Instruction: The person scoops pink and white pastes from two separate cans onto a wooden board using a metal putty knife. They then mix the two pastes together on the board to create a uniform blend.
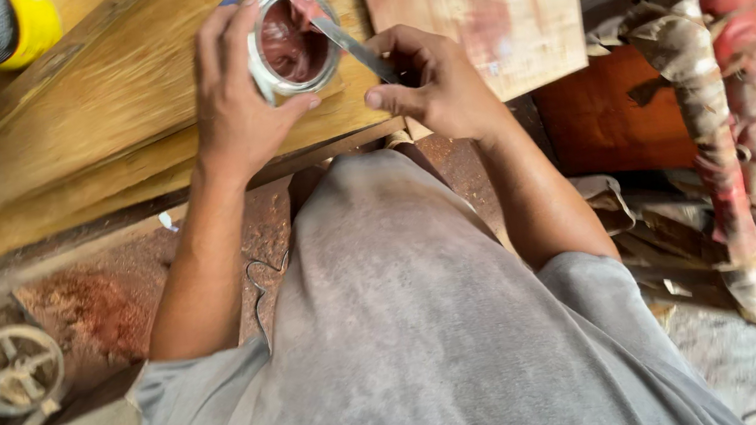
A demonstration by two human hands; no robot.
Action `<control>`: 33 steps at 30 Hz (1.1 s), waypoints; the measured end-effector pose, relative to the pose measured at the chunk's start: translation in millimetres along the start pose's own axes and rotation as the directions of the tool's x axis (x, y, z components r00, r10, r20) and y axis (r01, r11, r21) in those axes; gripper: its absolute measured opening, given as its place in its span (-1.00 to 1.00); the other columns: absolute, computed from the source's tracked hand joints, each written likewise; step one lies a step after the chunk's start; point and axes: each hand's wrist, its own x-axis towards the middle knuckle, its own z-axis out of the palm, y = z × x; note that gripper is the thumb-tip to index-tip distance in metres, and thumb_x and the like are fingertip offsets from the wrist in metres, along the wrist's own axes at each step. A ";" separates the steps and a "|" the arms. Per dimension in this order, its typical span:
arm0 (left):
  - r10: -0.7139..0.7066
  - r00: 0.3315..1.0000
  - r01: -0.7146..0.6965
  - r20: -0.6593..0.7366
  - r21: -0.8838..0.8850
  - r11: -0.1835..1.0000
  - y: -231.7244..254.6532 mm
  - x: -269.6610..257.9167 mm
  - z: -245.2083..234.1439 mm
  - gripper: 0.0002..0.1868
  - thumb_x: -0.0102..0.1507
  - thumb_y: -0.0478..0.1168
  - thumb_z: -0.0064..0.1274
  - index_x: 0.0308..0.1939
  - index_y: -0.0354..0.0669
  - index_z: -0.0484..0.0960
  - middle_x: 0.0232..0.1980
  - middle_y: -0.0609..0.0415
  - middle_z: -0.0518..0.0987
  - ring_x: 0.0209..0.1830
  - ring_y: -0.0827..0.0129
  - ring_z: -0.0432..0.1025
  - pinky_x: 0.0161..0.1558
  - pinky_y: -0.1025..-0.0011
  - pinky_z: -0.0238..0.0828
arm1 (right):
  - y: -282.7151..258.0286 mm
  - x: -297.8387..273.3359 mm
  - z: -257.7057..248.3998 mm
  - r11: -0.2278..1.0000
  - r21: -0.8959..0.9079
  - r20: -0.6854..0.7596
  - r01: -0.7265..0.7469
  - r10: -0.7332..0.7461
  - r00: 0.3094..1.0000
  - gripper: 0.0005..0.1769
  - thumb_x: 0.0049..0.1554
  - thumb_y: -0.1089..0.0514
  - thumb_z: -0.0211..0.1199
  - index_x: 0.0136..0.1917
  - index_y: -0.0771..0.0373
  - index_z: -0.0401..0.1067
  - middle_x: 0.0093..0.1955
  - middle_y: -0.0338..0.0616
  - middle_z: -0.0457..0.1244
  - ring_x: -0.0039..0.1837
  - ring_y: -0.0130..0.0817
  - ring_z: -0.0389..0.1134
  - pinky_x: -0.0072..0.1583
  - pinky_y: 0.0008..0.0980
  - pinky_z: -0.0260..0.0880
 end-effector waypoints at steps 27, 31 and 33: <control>0.009 0.994 -0.014 0.105 0.048 0.999 9.1 -2.0 -21.5 0.25 0.00 -0.20 0.67 0.60 -0.10 0.10 0.48 -0.19 0.18 0.53 -0.06 0.22 0.53 0.10 0.31 | 158.2 -63.2 -118.8 0.145 -0.832 -0.497 -0.536 0.236 0.835 -0.49 0.38 0.31 -0.07 0.59 0.30 0.13 0.12 0.19 0.23 -0.25 -0.22 0.36 -0.34 -0.34 0.41; 0.010 0.998 -0.011 0.069 0.027 1.000 5.7 -1.4 -17.7 0.27 0.00 -0.19 0.70 0.60 -0.08 0.10 0.49 -0.21 0.18 0.55 -0.07 0.22 0.59 0.08 0.35 | 162.2 -76.4 -155.1 0.062 -0.972 -0.235 -0.228 -0.356 0.904 -0.42 0.29 0.15 0.20 0.53 -0.11 0.18 0.01 -0.36 0.22 -0.15 -0.44 0.40 -0.15 -0.45 0.48; -0.009 0.999 0.008 0.051 0.027 1.000 3.8 -5.6 -19.2 0.27 0.00 -0.18 0.72 0.60 -0.06 0.11 0.49 -0.20 0.18 0.55 -0.07 0.22 0.58 0.08 0.37 | 161.6 -80.8 -153.0 0.316 -0.935 -0.276 -0.160 -0.366 0.889 -0.38 0.27 0.21 0.20 0.56 0.01 0.18 0.01 -0.28 0.22 -0.10 -0.38 0.40 -0.07 -0.37 0.47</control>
